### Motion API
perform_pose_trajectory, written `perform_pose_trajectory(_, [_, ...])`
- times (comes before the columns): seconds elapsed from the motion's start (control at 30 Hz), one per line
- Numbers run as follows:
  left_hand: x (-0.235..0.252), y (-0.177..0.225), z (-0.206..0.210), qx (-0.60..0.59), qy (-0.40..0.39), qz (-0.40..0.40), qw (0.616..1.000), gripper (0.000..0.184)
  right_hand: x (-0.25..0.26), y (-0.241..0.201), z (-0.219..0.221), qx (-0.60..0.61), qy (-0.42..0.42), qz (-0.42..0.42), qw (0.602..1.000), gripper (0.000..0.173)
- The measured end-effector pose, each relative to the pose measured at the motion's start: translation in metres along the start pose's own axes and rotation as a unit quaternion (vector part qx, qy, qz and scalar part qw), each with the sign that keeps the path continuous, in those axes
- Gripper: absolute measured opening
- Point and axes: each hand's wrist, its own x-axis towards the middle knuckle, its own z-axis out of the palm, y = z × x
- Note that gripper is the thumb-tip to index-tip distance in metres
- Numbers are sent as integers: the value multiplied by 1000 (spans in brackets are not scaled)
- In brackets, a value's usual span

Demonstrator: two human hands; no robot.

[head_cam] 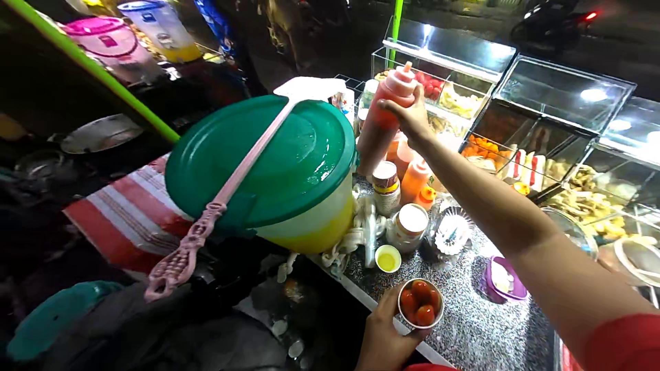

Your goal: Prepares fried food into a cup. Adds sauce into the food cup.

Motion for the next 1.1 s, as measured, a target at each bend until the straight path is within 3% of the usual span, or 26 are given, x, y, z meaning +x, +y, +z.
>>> perform_pose_trajectory(0.37, [-1, -8, 6, 28, -19, -7, 999, 74, -13, -14, -25, -57, 10, 44, 997, 90])
perform_pose_trajectory(0.57, [5, -11, 7, 12, -30, 1, 999, 74, -24, -28, -38, -22, 27, 38, 999, 81])
perform_pose_trajectory(0.73, [6, -11, 11, 12, -34, 16, 999, 74, -16, -12, -25, 9, 74, 56, 996, 80])
perform_pose_trajectory(0.8, [4, -11, 12, 5, -41, 20, 999, 73, -11, 5, -15, 6, 82, 70, 994, 87])
perform_pose_trajectory(0.93, [-1, -12, 15, 5, -53, 17, 998, 72, -12, 37, 4, -102, 13, 62, 993, 96])
perform_pose_trajectory(1.1, [-7, -24, 22, 28, -80, -26, 996, 74, -20, 74, 19, -285, -110, 67, 950, 96])
